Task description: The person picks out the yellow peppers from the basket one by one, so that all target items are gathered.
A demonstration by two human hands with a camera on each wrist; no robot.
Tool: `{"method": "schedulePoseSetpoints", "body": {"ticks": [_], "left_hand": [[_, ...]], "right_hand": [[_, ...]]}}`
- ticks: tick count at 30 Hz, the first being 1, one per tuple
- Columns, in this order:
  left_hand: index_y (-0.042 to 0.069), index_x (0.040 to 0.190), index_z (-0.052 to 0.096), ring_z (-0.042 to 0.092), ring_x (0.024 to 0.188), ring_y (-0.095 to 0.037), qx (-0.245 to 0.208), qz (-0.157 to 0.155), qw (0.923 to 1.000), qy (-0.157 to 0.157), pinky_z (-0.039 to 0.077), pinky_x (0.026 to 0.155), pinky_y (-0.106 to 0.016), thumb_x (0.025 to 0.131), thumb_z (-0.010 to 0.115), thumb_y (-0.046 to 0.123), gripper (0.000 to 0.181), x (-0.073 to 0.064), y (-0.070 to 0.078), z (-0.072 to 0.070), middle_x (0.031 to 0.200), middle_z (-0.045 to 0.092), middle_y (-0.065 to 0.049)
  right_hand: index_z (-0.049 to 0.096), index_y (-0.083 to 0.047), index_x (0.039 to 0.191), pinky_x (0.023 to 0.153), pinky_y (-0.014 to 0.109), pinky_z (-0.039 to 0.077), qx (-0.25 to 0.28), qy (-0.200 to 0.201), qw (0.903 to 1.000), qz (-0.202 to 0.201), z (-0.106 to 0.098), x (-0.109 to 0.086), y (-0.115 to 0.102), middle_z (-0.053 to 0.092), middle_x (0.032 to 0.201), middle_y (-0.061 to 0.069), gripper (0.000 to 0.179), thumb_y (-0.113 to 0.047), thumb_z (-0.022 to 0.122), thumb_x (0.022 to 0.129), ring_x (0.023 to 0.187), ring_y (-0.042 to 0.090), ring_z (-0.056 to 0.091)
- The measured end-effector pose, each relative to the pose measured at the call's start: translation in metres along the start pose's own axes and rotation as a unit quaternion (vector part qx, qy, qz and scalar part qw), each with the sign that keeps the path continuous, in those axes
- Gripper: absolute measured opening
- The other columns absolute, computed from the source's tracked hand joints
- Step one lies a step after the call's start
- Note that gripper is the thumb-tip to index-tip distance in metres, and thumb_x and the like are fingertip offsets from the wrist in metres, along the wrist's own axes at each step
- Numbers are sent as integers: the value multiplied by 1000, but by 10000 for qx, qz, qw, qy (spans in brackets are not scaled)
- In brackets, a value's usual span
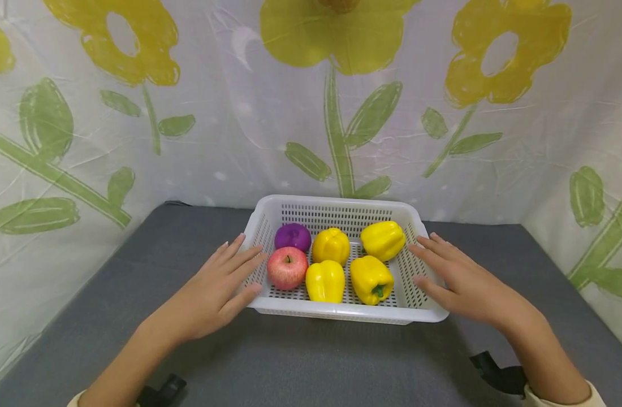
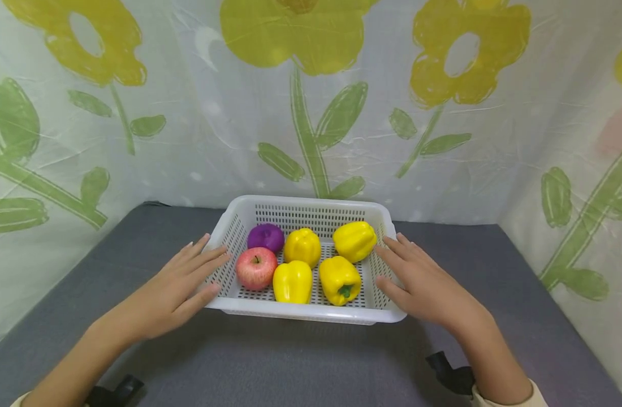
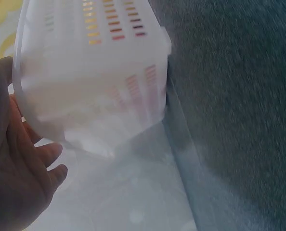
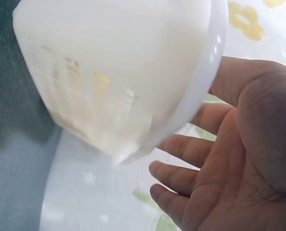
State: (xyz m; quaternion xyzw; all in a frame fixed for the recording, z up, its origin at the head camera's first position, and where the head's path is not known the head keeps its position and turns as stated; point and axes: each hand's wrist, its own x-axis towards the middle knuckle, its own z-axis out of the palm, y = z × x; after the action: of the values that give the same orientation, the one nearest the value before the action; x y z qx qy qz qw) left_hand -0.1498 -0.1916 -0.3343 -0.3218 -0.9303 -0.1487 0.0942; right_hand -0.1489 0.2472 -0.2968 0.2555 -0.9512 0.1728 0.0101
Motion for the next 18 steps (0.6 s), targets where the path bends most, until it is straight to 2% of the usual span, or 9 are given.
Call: {"method": "schedulePoseSetpoints", "body": {"ticks": [4, 10, 18], "left_hand": [[15, 152, 43, 10, 152, -28, 18, 97, 9999, -27, 5, 119, -47, 103, 49, 46, 58, 2, 5, 3, 156, 39, -3], [18, 149, 49, 12, 152, -28, 121, 298, 9995, -51, 11, 118, -54, 104, 47, 44, 52, 4, 12, 11, 153, 45, -3], [19, 133, 67, 25, 148, -29, 421, 569, 9973, 192, 17, 116, -55, 102, 51, 34, 38, 10, 20, 15, 144, 55, -2]], "right_hand": [[48, -4, 147, 104, 66, 32, -126, 43, 9995, -271, 3, 4, -5, 36, 155, 22, 62, -31, 70, 95, 143, 45, 28], [54, -5, 141, 96, 59, 45, -129, 60, 9976, -678, 11, 14, -11, 47, 147, 19, 53, -18, 72, 93, 129, 40, 50], [54, -9, 143, 98, 57, 44, -10, -162, 9981, -594, 22, 29, -21, 49, 147, 16, 56, -17, 73, 91, 132, 36, 49]]}}
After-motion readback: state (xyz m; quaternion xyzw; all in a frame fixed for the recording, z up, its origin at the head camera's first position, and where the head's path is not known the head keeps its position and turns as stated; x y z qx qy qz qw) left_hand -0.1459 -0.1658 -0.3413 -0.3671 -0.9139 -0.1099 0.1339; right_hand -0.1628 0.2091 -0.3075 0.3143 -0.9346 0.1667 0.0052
